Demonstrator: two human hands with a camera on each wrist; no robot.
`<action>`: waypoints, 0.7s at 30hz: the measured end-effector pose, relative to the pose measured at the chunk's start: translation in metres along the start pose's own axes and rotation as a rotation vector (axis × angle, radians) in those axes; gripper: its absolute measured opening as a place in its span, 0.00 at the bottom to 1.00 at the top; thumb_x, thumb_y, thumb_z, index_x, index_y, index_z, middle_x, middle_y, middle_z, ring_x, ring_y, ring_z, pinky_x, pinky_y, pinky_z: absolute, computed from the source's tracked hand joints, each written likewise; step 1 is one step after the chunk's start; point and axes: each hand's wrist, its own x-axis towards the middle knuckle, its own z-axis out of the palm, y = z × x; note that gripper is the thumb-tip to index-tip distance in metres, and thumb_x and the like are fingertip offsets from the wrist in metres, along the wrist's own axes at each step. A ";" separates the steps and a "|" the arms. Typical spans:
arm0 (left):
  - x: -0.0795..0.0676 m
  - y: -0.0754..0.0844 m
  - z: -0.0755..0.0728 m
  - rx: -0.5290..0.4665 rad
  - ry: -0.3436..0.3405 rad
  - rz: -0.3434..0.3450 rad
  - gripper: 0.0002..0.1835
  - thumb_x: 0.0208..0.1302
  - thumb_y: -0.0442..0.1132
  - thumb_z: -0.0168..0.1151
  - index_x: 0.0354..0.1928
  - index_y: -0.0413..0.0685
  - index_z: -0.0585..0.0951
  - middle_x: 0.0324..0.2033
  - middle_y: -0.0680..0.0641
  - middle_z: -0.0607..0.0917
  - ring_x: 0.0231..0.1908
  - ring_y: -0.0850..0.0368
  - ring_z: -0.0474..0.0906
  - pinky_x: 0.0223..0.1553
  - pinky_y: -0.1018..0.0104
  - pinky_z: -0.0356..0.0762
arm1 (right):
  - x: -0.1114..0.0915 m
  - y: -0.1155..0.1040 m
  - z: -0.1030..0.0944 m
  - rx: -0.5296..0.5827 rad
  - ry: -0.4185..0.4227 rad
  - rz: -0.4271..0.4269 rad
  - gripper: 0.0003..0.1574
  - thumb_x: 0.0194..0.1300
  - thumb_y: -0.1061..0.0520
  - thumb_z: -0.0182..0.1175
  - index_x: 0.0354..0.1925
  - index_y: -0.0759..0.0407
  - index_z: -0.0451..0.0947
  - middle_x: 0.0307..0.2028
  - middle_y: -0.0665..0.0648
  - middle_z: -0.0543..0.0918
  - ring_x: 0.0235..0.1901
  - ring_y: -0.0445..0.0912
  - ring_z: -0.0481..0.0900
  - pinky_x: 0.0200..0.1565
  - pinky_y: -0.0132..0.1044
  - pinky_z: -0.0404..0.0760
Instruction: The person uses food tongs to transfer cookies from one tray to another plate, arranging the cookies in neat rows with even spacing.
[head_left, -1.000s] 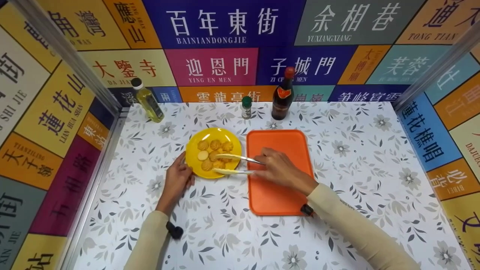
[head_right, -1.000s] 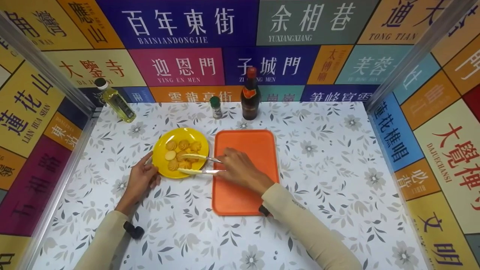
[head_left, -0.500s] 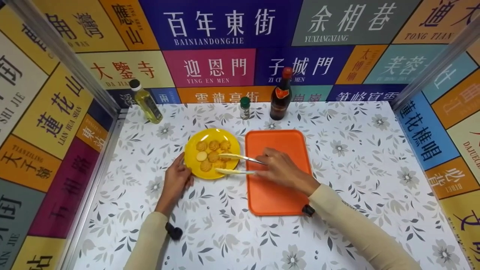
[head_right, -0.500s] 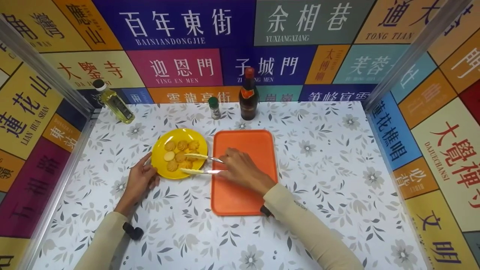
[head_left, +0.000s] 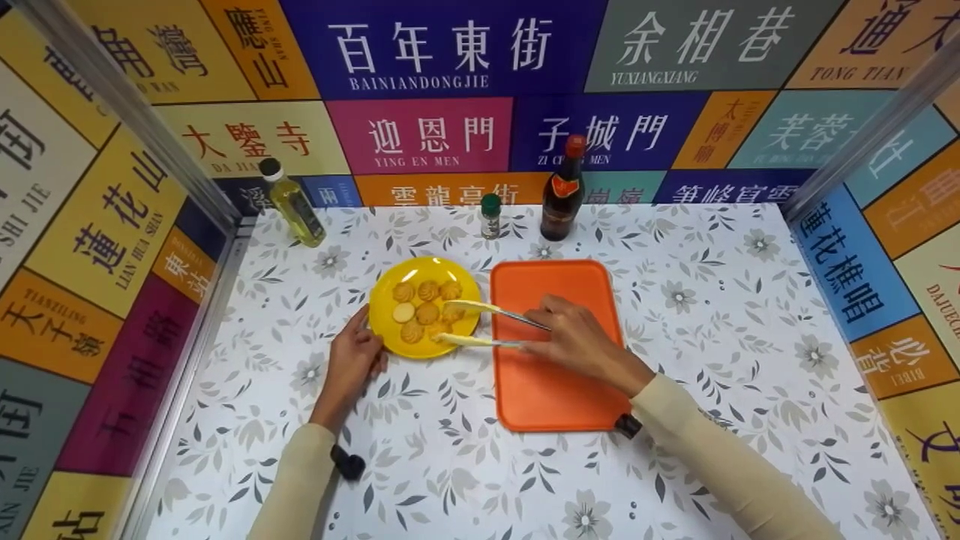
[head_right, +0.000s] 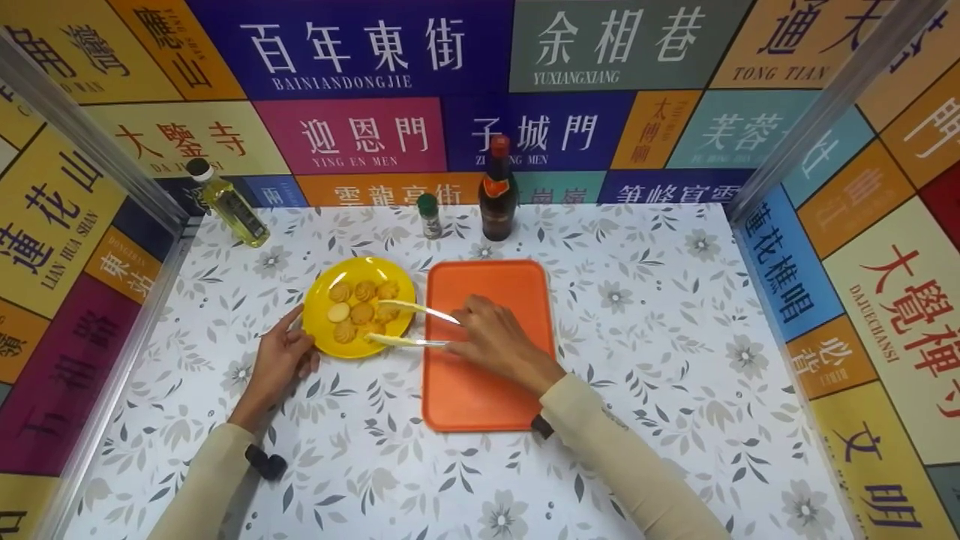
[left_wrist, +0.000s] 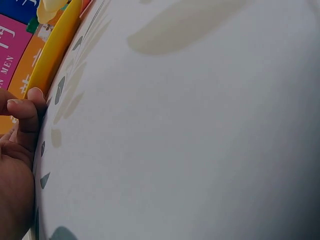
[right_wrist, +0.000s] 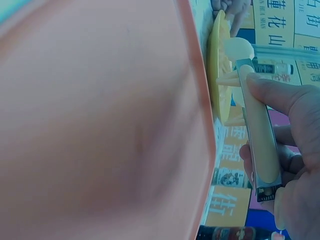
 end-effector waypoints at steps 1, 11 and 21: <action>0.000 0.000 0.000 0.001 0.001 -0.002 0.39 0.76 0.31 0.57 0.87 0.50 0.62 0.25 0.35 0.81 0.15 0.51 0.73 0.17 0.66 0.74 | -0.001 0.001 -0.001 0.004 0.007 0.005 0.29 0.60 0.48 0.86 0.53 0.63 0.92 0.35 0.55 0.76 0.34 0.50 0.75 0.34 0.42 0.76; -0.001 0.002 0.002 -0.011 -0.006 -0.004 0.41 0.75 0.30 0.57 0.88 0.50 0.61 0.26 0.35 0.82 0.15 0.52 0.73 0.16 0.66 0.73 | -0.018 0.022 -0.018 0.050 0.097 0.048 0.28 0.57 0.53 0.86 0.51 0.67 0.91 0.34 0.59 0.77 0.34 0.51 0.75 0.35 0.42 0.76; -0.001 0.001 0.001 0.005 -0.010 0.015 0.40 0.77 0.31 0.58 0.88 0.51 0.61 0.25 0.33 0.83 0.14 0.52 0.72 0.15 0.66 0.72 | -0.039 0.036 -0.041 0.081 0.145 0.174 0.32 0.54 0.53 0.88 0.53 0.67 0.91 0.37 0.58 0.79 0.34 0.51 0.77 0.37 0.44 0.77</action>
